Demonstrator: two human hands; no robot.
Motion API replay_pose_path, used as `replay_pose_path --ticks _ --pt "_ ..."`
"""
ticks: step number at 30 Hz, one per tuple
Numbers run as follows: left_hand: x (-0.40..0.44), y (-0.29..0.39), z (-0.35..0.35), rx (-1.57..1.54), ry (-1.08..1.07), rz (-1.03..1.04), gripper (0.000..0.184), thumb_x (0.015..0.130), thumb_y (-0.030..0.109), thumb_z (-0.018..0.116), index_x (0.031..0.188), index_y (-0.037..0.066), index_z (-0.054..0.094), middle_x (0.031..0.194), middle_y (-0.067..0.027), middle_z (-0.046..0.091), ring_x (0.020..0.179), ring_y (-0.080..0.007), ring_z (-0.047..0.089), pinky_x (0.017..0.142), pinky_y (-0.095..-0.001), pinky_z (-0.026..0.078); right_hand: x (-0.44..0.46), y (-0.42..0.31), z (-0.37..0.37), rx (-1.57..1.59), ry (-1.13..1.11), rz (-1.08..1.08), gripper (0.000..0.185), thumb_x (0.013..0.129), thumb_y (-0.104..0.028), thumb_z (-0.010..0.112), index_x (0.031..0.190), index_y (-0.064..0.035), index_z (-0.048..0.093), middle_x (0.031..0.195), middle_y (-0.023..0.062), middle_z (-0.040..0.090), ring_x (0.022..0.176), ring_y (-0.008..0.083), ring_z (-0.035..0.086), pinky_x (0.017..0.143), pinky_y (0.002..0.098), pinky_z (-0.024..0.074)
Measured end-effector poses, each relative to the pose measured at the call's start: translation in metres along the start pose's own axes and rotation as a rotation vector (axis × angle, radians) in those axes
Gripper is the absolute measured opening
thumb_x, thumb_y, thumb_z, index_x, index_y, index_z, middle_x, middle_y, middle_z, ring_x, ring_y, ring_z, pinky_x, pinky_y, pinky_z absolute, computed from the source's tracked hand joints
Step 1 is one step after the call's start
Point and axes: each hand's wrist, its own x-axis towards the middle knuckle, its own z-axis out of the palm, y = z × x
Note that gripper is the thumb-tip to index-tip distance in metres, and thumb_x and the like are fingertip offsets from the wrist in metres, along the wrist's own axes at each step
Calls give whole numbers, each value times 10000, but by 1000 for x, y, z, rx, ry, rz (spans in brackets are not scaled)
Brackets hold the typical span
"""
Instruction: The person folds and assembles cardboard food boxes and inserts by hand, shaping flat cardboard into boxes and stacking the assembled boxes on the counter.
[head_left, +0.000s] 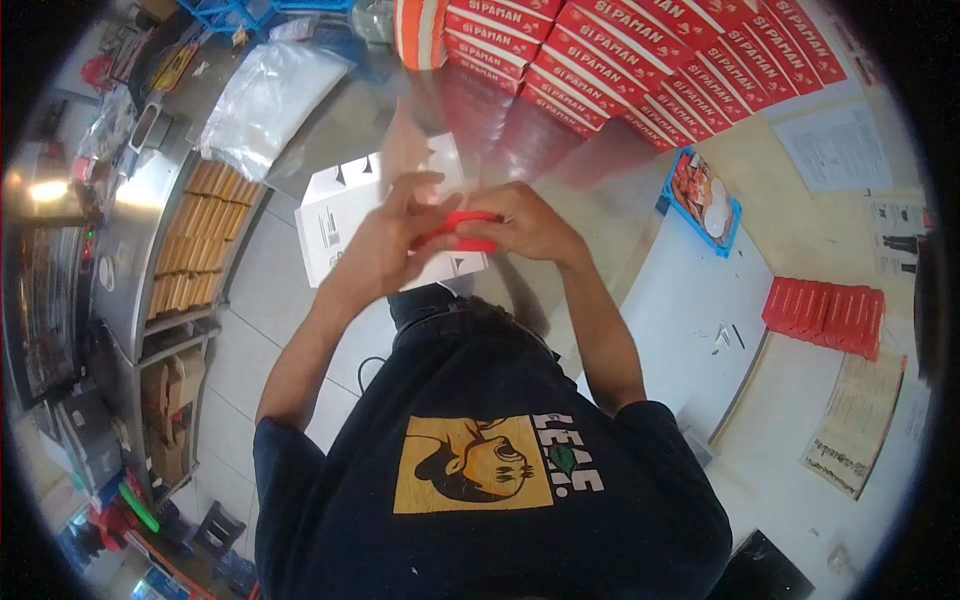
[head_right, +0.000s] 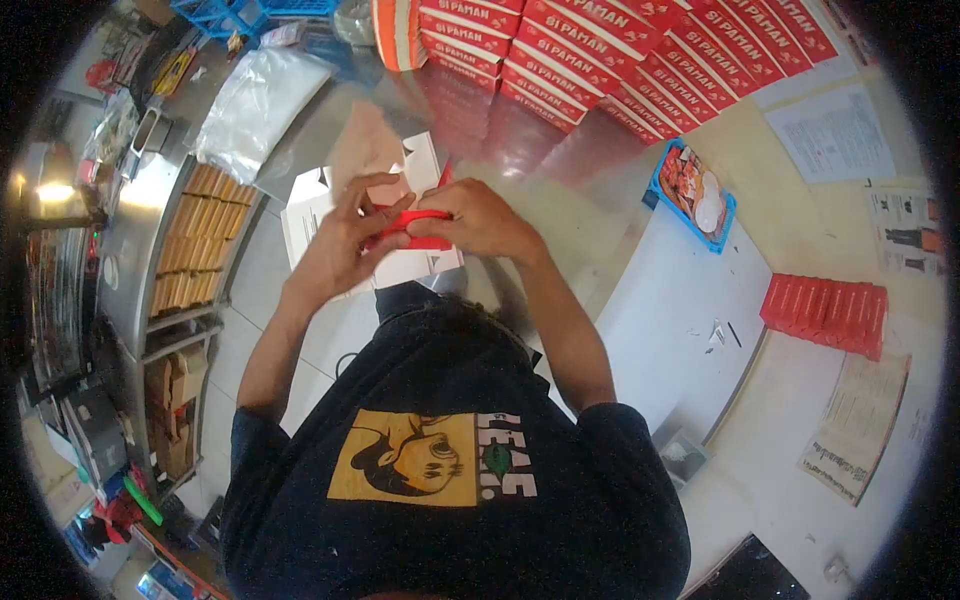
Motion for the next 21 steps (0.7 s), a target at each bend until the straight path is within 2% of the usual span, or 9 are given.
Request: replay_pose_path --ticks 2,4,6,7,9,12,16,18,21 --pt "-9 -14 20 87 86 34 663 784 258 835 1343 9 579 1131 -200 563 880 -341 605 782 -422 533 3 8 15 -9 86 -81 324 884 -324 728 990 -20 701 834 202 661 821 340 644 786 422 506" --pt "-19 -24 40 120 326 42 566 735 293 872 1139 -7 612 1056 -197 547 912 -359 573 800 -433 501 6 28 39 -131 723 92 587 868 -402 750 1286 -23 587 1130 231 636 1115 360 589 915 436 491" --pt "-39 -60 73 92 359 11 480 705 273 892 960 23 572 1020 -183 518 966 -365 547 800 -435 471 13 93 54 -106 897 237 997 870 -423 756 1529 53 179 1401 206 475 1335 365 427 1079 468 401" --pt "-45 -75 90 47 322 18 467 705 250 892 947 27 561 1034 -182 507 983 -366 533 800 -441 464 21 121 64 541 966 267 950 871 -353 763 1539 14 196 1413 175 476 1339 320 436 1109 451 375" --pt "-53 -88 111 48 266 -30 457 708 213 891 952 30 551 1091 -190 484 1017 -375 518 805 -450 459 10 147 73 865 902 450 870 877 -203 722 1549 -27 200 1485 176 426 1346 293 447 1115 429 383" --pt "-37 -89 122 328 316 -102 525 714 197 874 1086 -4 562 1200 -232 457 1109 -413 495 922 -490 448 -1 175 87 697 1089 454 821 858 -69 649 1547 -53 204 1452 181 470 1294 295 511 1088 413 416" --pt "15 -95 121 34 301 -179 616 826 230 809 1318 22 502 1278 -235 452 1140 -377 540 871 -495 513 -9 141 75 179 1056 438 650 836 30 592 1459 -46 423 1291 183 591 1197 310 588 1009 373 478" --pt "51 -91 124 -1071 309 -615 448 962 285 675 1284 19 512 1291 -197 466 1000 -300 624 760 -397 547 -13 120 70 -125 985 58 438 867 23 599 1302 -25 608 1342 151 588 1196 279 597 985 351 493" --pt "83 -129 152 -1098 352 -584 301 1033 329 567 1137 47 558 1088 -99 600 844 -180 647 688 -317 548 -22 106 75 -161 693 -36 295 915 -19 603 1201 -11 676 1326 127 616 1156 264 622 949 345 507"
